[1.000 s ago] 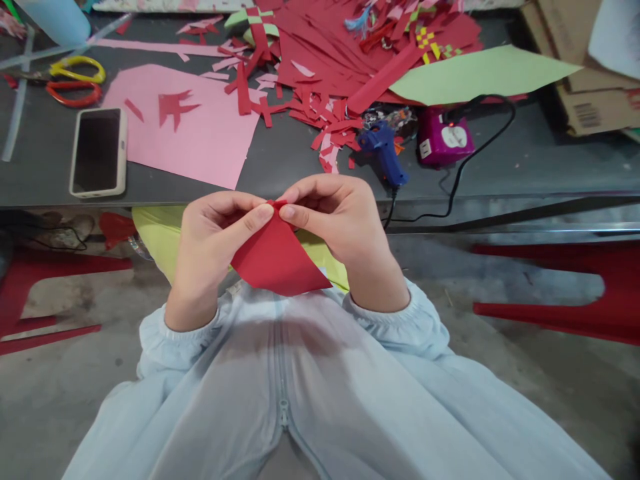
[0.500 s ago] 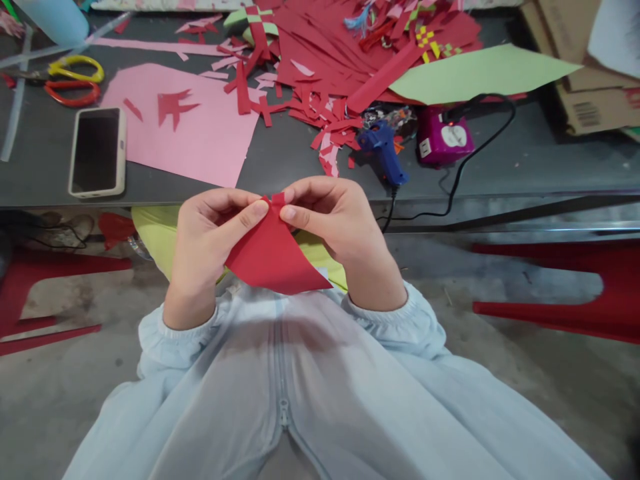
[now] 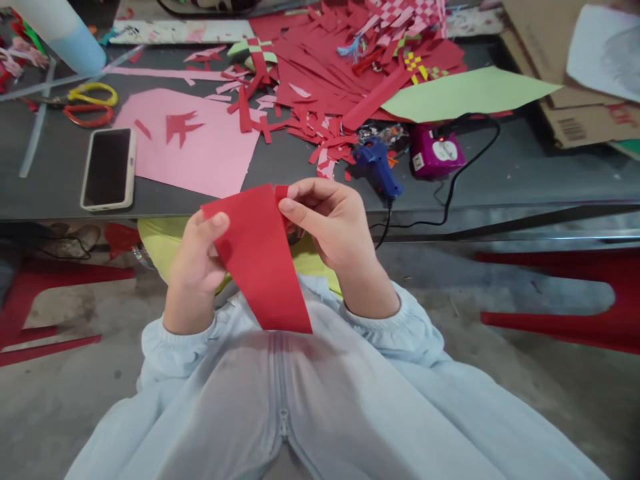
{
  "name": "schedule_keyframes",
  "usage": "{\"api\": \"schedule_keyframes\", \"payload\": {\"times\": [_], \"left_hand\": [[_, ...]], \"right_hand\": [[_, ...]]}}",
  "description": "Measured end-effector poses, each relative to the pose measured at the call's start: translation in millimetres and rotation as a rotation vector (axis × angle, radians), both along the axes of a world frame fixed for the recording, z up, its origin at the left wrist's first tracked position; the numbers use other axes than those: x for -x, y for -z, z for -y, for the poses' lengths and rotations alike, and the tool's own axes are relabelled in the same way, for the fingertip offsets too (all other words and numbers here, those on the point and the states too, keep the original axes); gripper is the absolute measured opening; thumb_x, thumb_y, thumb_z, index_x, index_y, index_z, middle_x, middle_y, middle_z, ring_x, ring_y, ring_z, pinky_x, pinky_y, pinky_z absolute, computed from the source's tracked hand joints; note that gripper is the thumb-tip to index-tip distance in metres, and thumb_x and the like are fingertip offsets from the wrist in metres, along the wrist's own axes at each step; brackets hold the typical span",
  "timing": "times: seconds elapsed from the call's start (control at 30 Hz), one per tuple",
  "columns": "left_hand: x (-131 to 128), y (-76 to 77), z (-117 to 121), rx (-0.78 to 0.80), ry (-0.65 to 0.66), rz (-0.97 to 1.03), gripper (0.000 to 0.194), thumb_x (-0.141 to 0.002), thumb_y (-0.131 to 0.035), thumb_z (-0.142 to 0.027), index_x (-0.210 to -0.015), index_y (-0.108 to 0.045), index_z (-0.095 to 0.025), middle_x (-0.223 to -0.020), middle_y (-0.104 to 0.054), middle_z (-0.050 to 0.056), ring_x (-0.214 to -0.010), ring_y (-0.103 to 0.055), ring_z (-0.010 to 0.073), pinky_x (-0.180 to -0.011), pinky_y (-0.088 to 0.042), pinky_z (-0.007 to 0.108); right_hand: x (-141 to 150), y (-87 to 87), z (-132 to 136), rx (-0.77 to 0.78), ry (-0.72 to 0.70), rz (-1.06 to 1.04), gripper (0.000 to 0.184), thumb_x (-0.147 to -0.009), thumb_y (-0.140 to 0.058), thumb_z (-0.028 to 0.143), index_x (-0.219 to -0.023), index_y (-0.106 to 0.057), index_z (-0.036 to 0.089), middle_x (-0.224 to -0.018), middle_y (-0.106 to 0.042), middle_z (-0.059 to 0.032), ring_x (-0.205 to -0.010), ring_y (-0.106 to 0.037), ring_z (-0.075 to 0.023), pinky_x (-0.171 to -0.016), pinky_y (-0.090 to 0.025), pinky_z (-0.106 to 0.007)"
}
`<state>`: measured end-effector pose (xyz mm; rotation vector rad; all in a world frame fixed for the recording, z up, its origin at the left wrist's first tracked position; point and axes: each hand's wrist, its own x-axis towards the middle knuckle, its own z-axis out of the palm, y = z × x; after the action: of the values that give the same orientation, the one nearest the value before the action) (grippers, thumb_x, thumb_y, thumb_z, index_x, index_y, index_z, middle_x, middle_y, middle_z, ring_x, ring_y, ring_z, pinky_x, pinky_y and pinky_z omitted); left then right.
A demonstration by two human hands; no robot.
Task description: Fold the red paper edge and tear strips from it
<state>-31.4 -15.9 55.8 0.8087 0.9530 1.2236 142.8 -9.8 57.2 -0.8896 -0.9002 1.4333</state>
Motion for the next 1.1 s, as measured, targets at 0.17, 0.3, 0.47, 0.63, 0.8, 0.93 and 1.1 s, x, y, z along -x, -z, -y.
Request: {"api": "schedule_keyframes", "payload": {"times": [0.17, 0.3, 0.47, 0.63, 0.8, 0.93, 1.1], "left_hand": [[-9.0, 0.1, 3.8, -0.067, -0.069, -0.108, 0.032, -0.062, -0.094, -0.042, -0.081, -0.077, -0.023, -0.083, -0.078, 0.000, -0.074, -0.075, 0.0198, -0.066, -0.063, 0.030], [-12.9, -5.7, 8.6, -0.123, -0.139, -0.148, 0.026, -0.065, -0.093, -0.039, -0.080, -0.078, -0.024, -0.084, -0.079, 0.000, -0.077, -0.076, 0.0212, -0.067, -0.065, 0.031], [-18.5, -9.7, 14.9, -0.115, -0.227, -0.132, 0.026, -0.061, -0.095, -0.039, -0.075, -0.078, -0.024, -0.080, -0.078, -0.001, -0.074, -0.075, 0.0194, -0.064, -0.064, 0.029], [-21.0, -5.1, 16.6, -0.123, -0.264, -0.090, 0.023, -0.064, -0.094, -0.035, -0.079, -0.079, -0.026, -0.081, -0.079, -0.002, -0.074, -0.075, 0.0172, -0.067, -0.063, 0.027], [-22.5, -3.3, 16.0, -0.142, -0.254, -0.084, 0.020, -0.066, -0.093, -0.037, -0.078, -0.079, -0.027, -0.083, -0.079, -0.002, -0.075, -0.075, 0.0162, -0.067, -0.063, 0.025], [-24.2, -4.3, 15.7, -0.171, -0.256, -0.076, 0.017, -0.070, -0.091, -0.035, -0.080, -0.080, -0.028, -0.083, -0.079, -0.003, -0.075, -0.074, 0.0139, -0.067, -0.062, 0.022], [-23.7, -5.3, 16.2, -0.136, -0.281, -0.085, 0.022, -0.066, -0.093, -0.038, -0.080, -0.080, -0.028, -0.082, -0.079, -0.002, -0.075, -0.075, 0.0159, -0.067, -0.063, 0.025]], "right_hand": [[1.7, -5.8, 1.9, -0.019, -0.032, 0.035, 0.029, -0.066, -0.088, 0.041, -0.072, -0.069, 0.020, -0.063, -0.065, 0.0053, -0.052, -0.057, -0.0061, -0.050, -0.052, -0.019], [1.8, -9.4, 3.4, -0.023, -0.060, 0.027, 0.029, -0.069, -0.086, 0.043, -0.071, -0.068, 0.021, -0.062, -0.063, 0.0056, -0.052, -0.056, -0.0059, -0.051, -0.053, -0.019], [5.5, -10.7, 6.8, -0.075, -0.047, -0.044, 0.021, -0.075, -0.083, 0.036, -0.072, -0.069, 0.021, -0.062, -0.064, 0.0058, -0.053, -0.058, -0.0055, -0.051, -0.052, -0.018], [11.8, -9.8, 8.9, -0.093, 0.010, -0.051, 0.021, -0.075, -0.083, 0.037, -0.072, -0.068, 0.022, -0.064, -0.065, 0.0059, -0.054, -0.059, -0.0059, -0.053, -0.053, -0.019], [15.8, -5.6, 8.7, -0.126, 0.080, -0.032, 0.019, -0.076, -0.082, 0.035, -0.074, -0.069, 0.022, -0.064, -0.065, 0.0059, -0.053, -0.057, -0.0058, -0.051, -0.050, -0.018], [17.6, -2.2, 8.7, -0.141, 0.118, 0.010, 0.018, -0.077, -0.081, 0.036, -0.075, -0.069, 0.023, -0.065, -0.065, 0.0056, -0.054, -0.055, -0.0059, -0.050, -0.048, -0.019], [18.5, -2.6, 9.1, -0.166, 0.124, -0.009, 0.019, -0.077, -0.082, 0.037, -0.076, -0.068, 0.023, -0.067, -0.064, 0.0055, -0.055, -0.054, -0.0058, -0.054, -0.049, -0.020]]}}
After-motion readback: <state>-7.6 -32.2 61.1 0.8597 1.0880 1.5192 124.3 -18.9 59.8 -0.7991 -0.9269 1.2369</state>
